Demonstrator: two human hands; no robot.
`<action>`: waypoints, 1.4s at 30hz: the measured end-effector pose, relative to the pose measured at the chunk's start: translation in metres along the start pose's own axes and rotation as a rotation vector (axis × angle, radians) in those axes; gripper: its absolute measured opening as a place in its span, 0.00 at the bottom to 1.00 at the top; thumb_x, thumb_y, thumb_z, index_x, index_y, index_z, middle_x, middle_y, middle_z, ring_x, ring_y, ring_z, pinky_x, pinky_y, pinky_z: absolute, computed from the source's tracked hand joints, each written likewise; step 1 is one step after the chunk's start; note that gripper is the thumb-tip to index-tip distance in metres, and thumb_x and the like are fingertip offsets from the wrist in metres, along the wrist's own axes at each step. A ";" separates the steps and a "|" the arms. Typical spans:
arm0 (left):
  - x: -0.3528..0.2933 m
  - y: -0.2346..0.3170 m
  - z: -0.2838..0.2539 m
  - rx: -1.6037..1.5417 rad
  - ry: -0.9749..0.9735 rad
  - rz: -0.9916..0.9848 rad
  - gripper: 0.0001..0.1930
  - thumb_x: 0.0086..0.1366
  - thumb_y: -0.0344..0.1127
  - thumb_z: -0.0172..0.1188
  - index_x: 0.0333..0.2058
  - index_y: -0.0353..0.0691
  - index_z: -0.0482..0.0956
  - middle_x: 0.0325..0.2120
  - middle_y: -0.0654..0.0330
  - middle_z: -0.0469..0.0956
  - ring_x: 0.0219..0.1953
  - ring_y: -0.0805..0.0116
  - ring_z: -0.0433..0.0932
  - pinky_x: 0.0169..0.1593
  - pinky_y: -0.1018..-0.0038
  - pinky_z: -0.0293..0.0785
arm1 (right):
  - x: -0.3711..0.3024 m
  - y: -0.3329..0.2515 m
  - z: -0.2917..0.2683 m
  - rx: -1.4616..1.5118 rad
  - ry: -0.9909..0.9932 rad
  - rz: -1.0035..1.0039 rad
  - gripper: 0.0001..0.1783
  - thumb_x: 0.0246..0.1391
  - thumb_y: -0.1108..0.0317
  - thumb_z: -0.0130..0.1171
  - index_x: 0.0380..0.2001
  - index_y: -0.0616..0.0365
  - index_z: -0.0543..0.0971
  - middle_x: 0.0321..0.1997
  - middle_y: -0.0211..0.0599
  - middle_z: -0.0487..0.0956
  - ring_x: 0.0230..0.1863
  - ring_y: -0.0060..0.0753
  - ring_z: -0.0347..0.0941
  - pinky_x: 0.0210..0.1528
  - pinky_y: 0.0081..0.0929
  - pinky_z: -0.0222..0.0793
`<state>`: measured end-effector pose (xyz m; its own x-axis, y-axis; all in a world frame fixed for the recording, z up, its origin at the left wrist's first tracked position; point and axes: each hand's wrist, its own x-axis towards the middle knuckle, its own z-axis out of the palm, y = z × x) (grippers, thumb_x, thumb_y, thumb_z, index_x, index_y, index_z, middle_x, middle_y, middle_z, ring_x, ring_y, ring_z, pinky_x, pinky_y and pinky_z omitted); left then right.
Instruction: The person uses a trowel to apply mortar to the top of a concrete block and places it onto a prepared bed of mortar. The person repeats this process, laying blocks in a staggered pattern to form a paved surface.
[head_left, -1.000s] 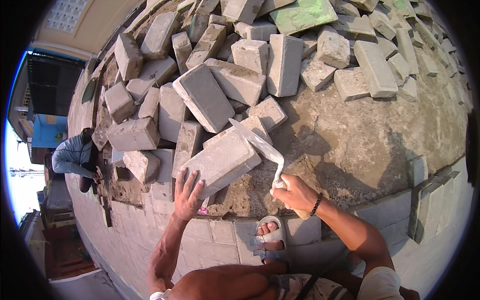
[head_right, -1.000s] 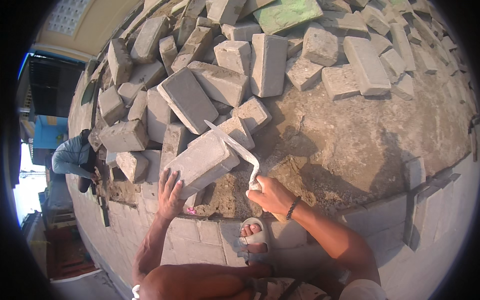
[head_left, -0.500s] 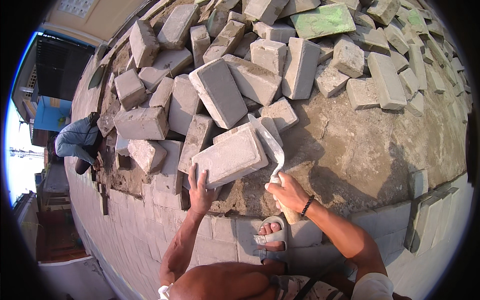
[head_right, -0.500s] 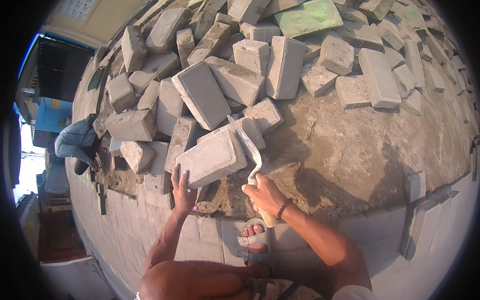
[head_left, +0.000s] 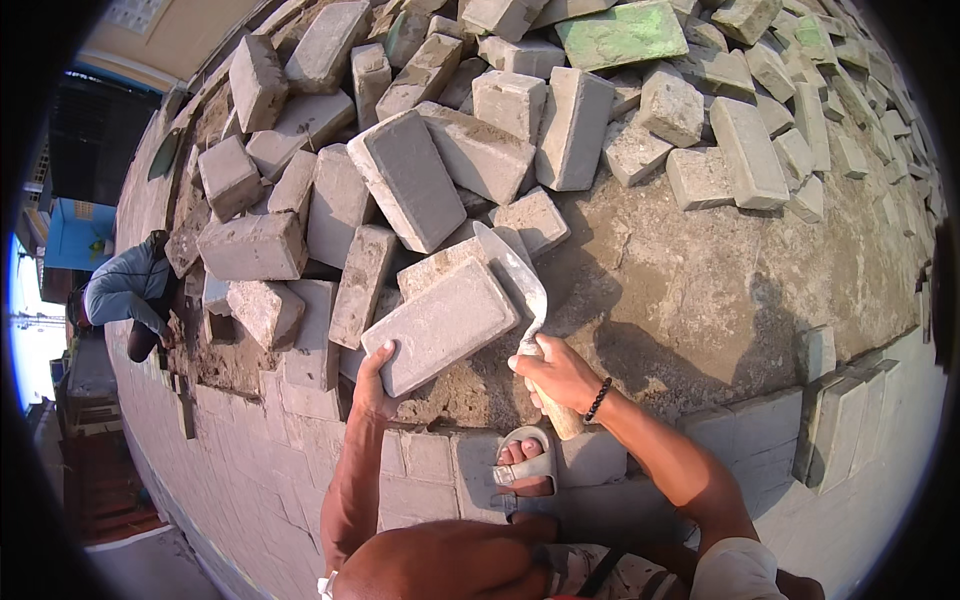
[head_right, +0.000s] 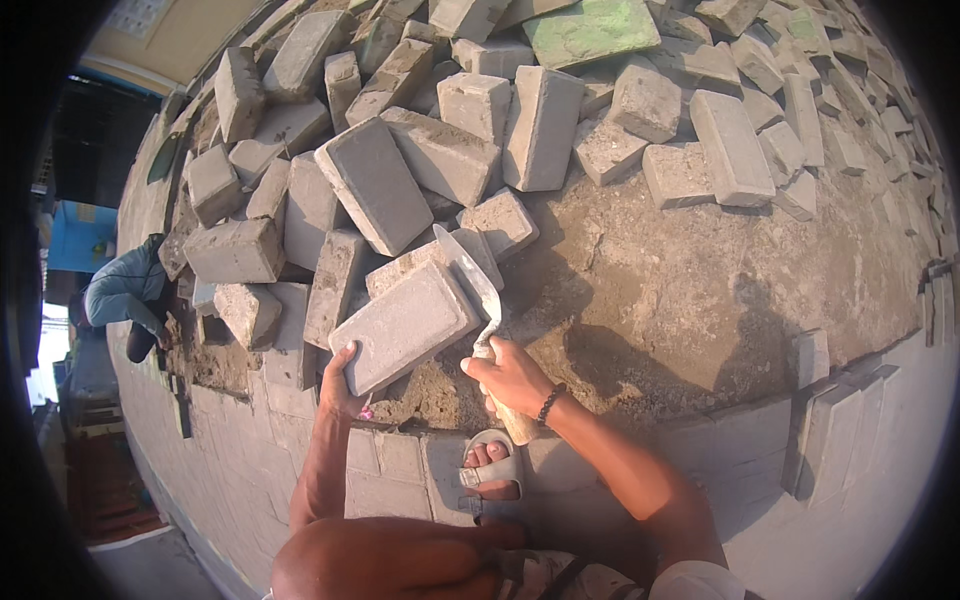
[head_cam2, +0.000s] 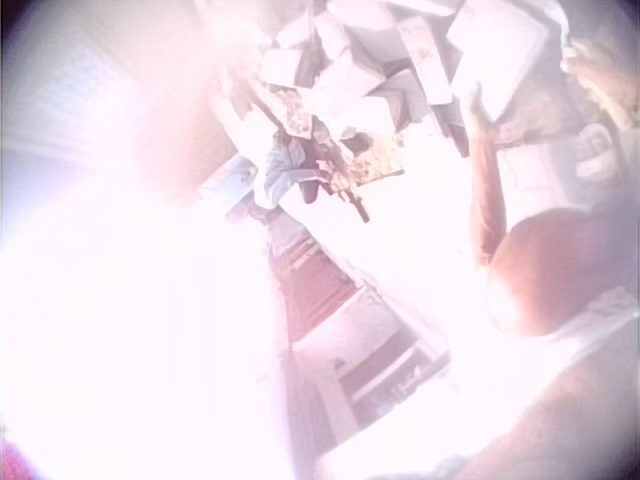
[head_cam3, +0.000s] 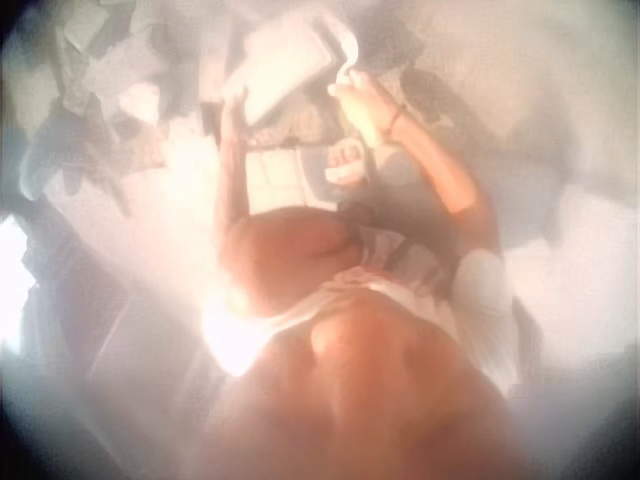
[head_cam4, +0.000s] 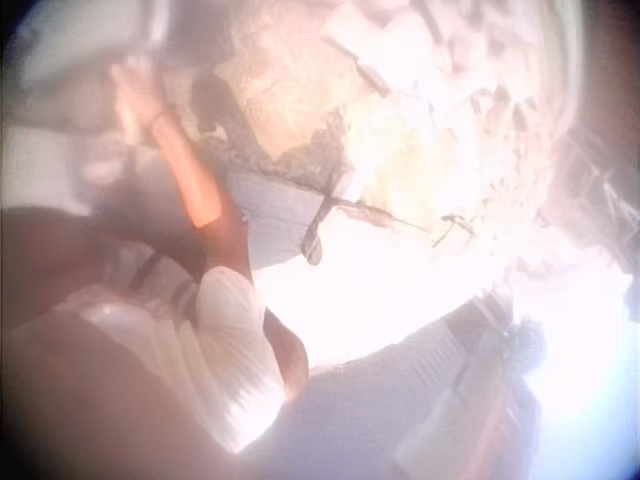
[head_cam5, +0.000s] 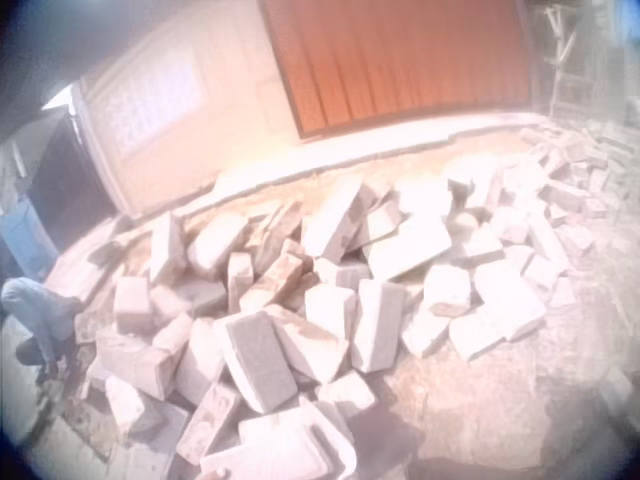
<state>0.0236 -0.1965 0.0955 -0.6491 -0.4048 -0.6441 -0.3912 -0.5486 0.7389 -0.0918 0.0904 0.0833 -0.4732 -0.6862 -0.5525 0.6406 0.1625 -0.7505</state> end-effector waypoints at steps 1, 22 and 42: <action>-0.002 -0.004 0.010 -0.063 -0.062 -0.008 0.36 0.59 0.44 0.65 0.63 0.34 0.64 0.55 0.49 0.74 0.56 0.51 0.75 0.60 0.54 0.72 | -0.005 -0.003 -0.009 -0.011 0.014 0.011 0.17 0.61 0.61 0.59 0.37 0.65 0.69 0.22 0.34 0.72 0.14 0.25 0.70 0.14 0.29 0.68; -0.143 0.060 0.346 1.552 -0.930 0.695 0.37 0.41 0.33 0.78 0.49 0.30 0.68 0.38 0.44 0.81 0.41 0.51 0.83 0.48 0.62 0.78 | -0.502 0.025 -0.169 -0.823 0.856 0.391 0.21 0.59 0.56 0.59 0.44 0.63 0.73 0.26 0.48 0.79 0.26 0.46 0.78 0.32 0.41 0.74; -0.168 -0.297 0.529 0.963 -1.259 -0.314 0.34 0.48 0.34 0.77 0.50 0.26 0.68 0.40 0.48 0.79 0.41 0.63 0.80 0.47 0.67 0.77 | -0.462 0.282 -0.100 0.503 1.824 -0.227 0.15 0.62 0.60 0.57 0.41 0.60 0.70 0.35 0.39 0.79 0.33 0.27 0.78 0.29 0.25 0.74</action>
<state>-0.0966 0.4210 0.0887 -0.3748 0.7215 -0.5822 -0.5335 0.3457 0.7719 0.2469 0.5240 0.0910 -0.3167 0.8691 -0.3800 0.4161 -0.2327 -0.8790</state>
